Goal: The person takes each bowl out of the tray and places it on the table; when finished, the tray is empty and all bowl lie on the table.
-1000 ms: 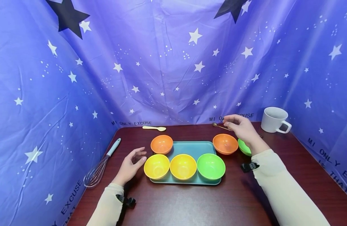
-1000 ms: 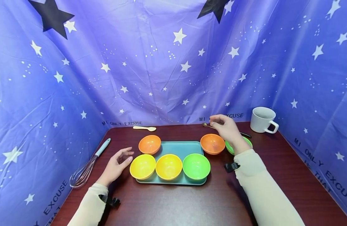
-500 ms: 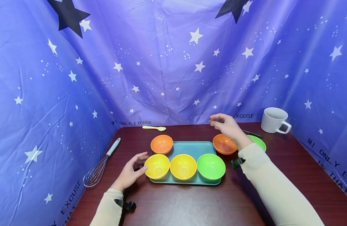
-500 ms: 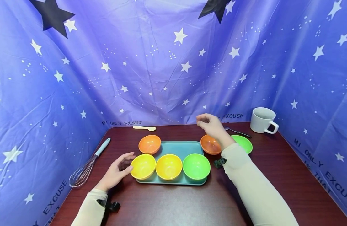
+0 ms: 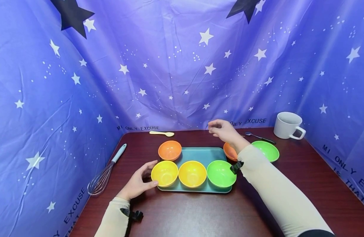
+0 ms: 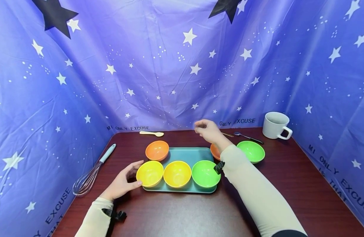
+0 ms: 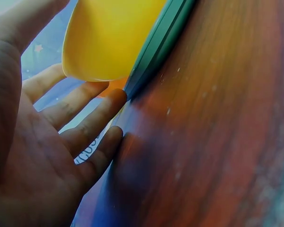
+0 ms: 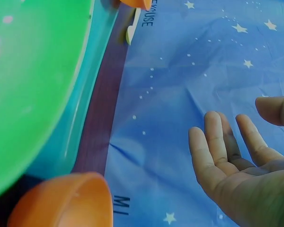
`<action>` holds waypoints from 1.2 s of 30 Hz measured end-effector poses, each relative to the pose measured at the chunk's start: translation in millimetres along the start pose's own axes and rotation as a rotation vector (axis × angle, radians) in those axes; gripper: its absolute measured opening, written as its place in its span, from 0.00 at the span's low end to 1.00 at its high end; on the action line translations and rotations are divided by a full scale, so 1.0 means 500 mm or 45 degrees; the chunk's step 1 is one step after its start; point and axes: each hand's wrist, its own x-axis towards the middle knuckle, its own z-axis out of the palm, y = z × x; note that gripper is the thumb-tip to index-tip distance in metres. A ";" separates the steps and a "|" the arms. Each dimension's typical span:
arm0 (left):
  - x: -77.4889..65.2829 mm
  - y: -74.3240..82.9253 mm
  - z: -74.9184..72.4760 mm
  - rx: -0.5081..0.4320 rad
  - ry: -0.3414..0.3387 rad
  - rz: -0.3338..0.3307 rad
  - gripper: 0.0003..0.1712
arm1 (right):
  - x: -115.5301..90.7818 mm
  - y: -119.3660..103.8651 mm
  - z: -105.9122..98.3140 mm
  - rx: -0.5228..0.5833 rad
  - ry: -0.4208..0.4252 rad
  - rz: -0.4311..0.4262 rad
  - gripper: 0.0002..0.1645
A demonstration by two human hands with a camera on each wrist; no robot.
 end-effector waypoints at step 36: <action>0.000 0.004 0.000 0.058 -0.037 -0.088 0.57 | 0.078 0.011 0.195 0.105 -0.237 0.302 0.24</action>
